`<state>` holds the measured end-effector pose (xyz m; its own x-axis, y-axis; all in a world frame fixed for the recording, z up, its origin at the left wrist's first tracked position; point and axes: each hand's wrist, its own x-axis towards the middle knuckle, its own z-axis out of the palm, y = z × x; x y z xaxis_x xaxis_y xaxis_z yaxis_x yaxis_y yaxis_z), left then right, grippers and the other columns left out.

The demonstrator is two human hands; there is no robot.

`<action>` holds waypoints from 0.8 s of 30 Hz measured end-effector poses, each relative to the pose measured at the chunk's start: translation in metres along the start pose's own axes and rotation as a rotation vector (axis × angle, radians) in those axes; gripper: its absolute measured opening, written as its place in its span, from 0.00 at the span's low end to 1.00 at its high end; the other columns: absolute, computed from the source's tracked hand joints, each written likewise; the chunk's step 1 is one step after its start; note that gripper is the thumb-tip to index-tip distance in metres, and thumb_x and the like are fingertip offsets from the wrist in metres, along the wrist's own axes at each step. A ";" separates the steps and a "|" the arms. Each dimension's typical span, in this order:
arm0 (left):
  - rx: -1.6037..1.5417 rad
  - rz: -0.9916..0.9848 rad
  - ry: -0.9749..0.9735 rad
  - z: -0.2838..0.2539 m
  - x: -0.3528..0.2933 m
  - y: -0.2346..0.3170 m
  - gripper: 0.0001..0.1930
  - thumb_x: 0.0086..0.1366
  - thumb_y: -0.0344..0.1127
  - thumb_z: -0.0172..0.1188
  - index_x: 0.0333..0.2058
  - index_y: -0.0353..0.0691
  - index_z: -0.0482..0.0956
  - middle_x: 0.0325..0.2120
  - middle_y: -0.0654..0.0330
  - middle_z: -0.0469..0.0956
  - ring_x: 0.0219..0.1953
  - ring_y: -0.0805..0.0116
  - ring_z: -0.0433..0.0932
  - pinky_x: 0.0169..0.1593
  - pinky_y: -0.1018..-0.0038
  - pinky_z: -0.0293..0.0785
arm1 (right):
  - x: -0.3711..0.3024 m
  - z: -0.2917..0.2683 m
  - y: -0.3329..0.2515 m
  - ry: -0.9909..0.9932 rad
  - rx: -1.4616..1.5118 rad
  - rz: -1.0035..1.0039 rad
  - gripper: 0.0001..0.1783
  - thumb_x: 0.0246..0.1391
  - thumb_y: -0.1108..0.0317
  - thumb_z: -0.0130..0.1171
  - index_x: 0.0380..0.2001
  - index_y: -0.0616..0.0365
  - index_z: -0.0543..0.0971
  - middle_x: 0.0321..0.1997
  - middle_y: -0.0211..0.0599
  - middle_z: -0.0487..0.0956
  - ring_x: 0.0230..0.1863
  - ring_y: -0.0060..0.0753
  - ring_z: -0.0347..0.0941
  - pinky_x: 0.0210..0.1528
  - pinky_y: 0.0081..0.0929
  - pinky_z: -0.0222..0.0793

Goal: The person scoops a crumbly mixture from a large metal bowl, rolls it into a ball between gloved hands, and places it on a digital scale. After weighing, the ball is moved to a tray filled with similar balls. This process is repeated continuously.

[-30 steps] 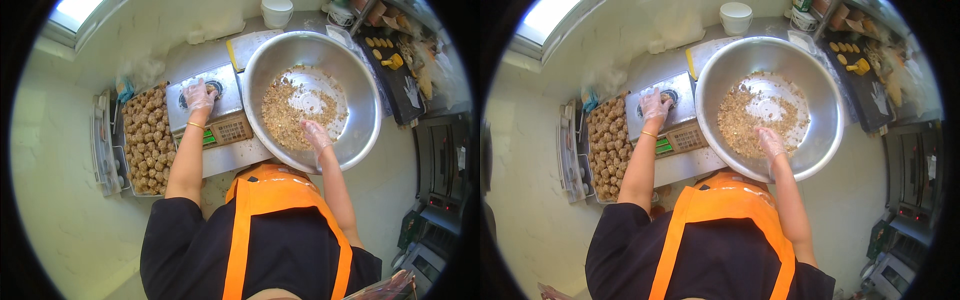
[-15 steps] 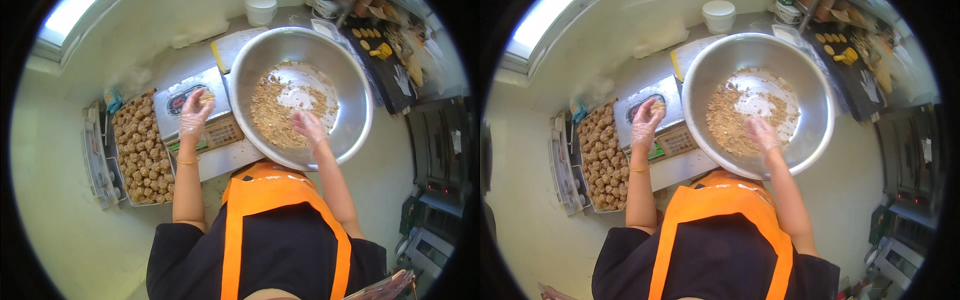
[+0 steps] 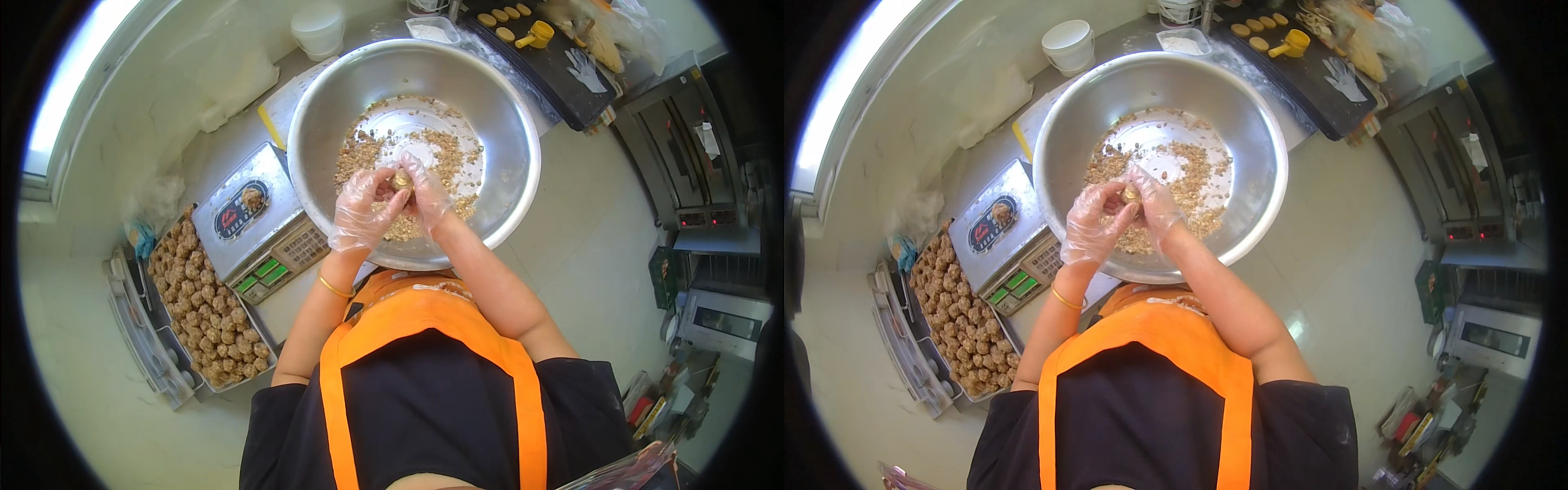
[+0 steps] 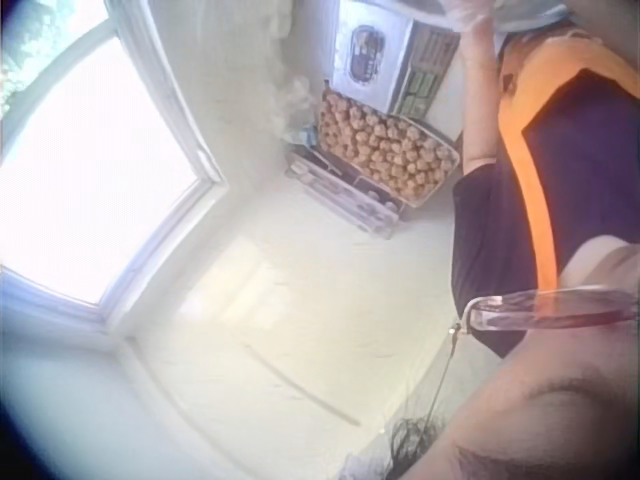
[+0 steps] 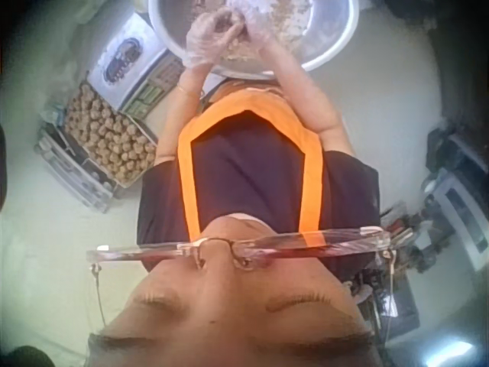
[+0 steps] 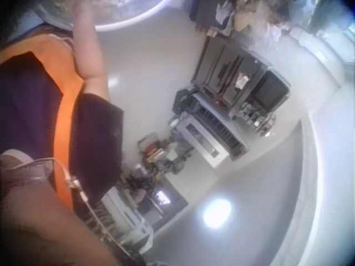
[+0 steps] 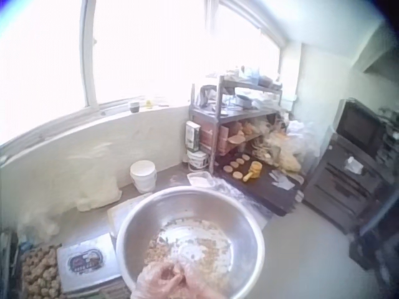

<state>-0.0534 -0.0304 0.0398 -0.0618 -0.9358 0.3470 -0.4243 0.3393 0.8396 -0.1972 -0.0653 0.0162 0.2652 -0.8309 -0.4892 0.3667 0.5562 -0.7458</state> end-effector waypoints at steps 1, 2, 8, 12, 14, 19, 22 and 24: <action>0.039 0.049 0.005 0.004 0.000 0.001 0.20 0.54 0.28 0.73 0.46 0.39 0.79 0.32 0.57 0.79 0.33 0.60 0.79 0.42 0.66 0.78 | -0.003 -0.001 0.000 0.025 -0.022 -0.002 0.20 0.68 0.45 0.55 0.42 0.51 0.80 0.36 0.26 0.76 0.31 0.18 0.72 0.25 0.18 0.65; 0.065 0.062 0.013 0.007 -0.001 -0.001 0.19 0.54 0.27 0.73 0.45 0.38 0.79 0.32 0.57 0.80 0.32 0.63 0.80 0.41 0.68 0.79 | -0.003 -0.002 0.004 0.037 0.004 -0.064 0.19 0.67 0.47 0.56 0.42 0.51 0.79 0.35 0.26 0.76 0.31 0.18 0.72 0.26 0.19 0.65; 0.144 0.150 0.040 0.022 0.000 0.002 0.16 0.54 0.24 0.72 0.41 0.37 0.79 0.31 0.57 0.81 0.30 0.66 0.81 0.39 0.72 0.80 | 0.008 -0.006 0.028 0.122 0.253 -0.228 0.14 0.64 0.56 0.60 0.42 0.55 0.78 0.32 0.26 0.76 0.32 0.21 0.73 0.32 0.21 0.71; 0.127 0.153 0.050 0.022 -0.001 0.008 0.13 0.55 0.24 0.70 0.39 0.37 0.79 0.31 0.57 0.79 0.31 0.64 0.80 0.39 0.70 0.78 | -0.001 0.000 0.019 0.154 0.274 -0.198 0.12 0.64 0.57 0.61 0.41 0.53 0.78 0.32 0.26 0.76 0.29 0.21 0.74 0.30 0.20 0.72; 0.044 0.089 0.047 0.020 0.000 0.010 0.11 0.56 0.24 0.69 0.38 0.37 0.80 0.31 0.57 0.79 0.32 0.65 0.81 0.39 0.70 0.78 | 0.000 -0.005 0.017 0.097 0.281 -0.140 0.11 0.64 0.56 0.60 0.39 0.50 0.77 0.30 0.25 0.76 0.25 0.18 0.72 0.26 0.18 0.70; -0.077 -0.221 0.002 0.015 0.001 0.012 0.07 0.62 0.23 0.67 0.39 0.35 0.82 0.34 0.60 0.83 0.32 0.75 0.83 0.38 0.76 0.81 | -0.002 -0.013 0.012 0.005 0.249 -0.010 0.11 0.63 0.52 0.59 0.37 0.45 0.75 0.27 0.22 0.75 0.18 0.13 0.66 0.17 0.13 0.61; -0.137 -0.355 -0.056 0.016 0.000 -0.004 0.06 0.65 0.23 0.65 0.40 0.34 0.81 0.33 0.64 0.82 0.31 0.75 0.82 0.36 0.76 0.80 | 0.000 -0.011 0.012 0.020 0.281 0.064 0.14 0.65 0.50 0.59 0.32 0.47 0.77 0.22 0.23 0.77 0.14 0.16 0.66 0.13 0.12 0.61; -0.320 -0.473 -0.037 0.018 -0.002 -0.008 0.04 0.65 0.27 0.65 0.38 0.35 0.81 0.31 0.64 0.82 0.30 0.76 0.81 0.37 0.75 0.80 | 0.001 -0.013 0.015 -0.058 0.341 0.059 0.15 0.66 0.50 0.58 0.32 0.48 0.77 0.23 0.24 0.78 0.15 0.16 0.68 0.13 0.11 0.61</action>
<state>-0.0659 -0.0328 0.0252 0.0342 -0.9936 -0.1074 -0.1190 -0.1107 0.9867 -0.2027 -0.0574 -0.0014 0.3415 -0.7999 -0.4935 0.6234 0.5857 -0.5181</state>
